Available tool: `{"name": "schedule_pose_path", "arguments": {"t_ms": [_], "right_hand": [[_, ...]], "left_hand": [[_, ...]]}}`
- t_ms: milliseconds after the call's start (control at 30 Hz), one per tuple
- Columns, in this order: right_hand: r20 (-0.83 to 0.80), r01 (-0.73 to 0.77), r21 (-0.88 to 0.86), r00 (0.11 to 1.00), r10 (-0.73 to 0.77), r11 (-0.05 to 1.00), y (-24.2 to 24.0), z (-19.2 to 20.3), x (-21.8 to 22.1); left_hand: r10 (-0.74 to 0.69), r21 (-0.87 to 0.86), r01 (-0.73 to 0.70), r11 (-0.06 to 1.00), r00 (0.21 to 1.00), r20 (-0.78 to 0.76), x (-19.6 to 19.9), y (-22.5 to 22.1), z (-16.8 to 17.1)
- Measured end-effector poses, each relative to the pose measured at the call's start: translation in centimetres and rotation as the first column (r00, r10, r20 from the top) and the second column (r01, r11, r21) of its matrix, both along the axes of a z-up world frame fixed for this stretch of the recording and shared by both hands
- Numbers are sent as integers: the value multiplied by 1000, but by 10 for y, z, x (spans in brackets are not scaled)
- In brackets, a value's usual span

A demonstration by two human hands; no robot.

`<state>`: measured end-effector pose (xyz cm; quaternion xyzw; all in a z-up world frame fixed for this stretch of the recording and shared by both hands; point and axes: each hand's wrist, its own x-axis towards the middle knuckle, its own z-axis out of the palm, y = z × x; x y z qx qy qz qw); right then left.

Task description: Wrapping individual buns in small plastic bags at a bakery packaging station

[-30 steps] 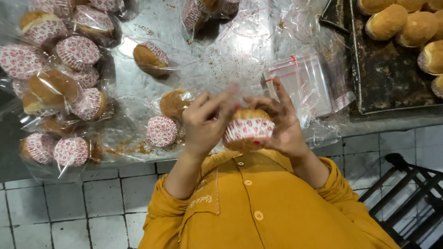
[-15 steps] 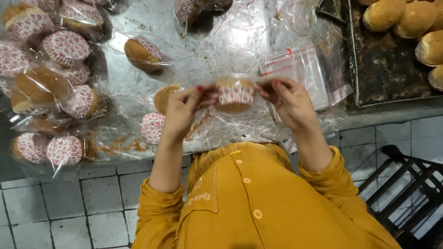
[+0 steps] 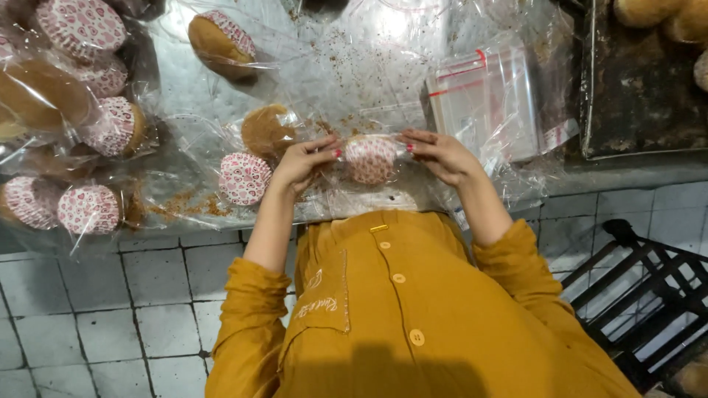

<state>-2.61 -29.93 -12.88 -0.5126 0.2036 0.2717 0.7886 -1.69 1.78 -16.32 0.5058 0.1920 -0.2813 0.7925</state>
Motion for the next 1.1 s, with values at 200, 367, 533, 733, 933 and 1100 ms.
{"name": "schedule_pose_path", "arguments": {"t_ms": [200,367,533,733,933,1100], "right_hand": [[134,-74,-103,987,88,992,12,-46,33],[370,126,-399,928,34,908,29,-95,35],[428,261,-586,904,19,767,36,-96,21],[27,-7,-73,1000,9,997,33,-44,7],[31,-826,-398,422,906,399,117,79,89],[370,-804,-415,277,886,425,248,88,168]], "left_hand": [[106,75,-109,991,994,42,20,-6,-87],[123,338,-253,906,924,362,18,-18,-107],[182,317,-403,859,817,547,-7,-51,-49],[-411,458,-330,825,205,888,-48,-69,48],[-655,664,-1,748,167,737,-90,-14,157],[-658,764,-195,615,406,634,-133,42,207]]}}
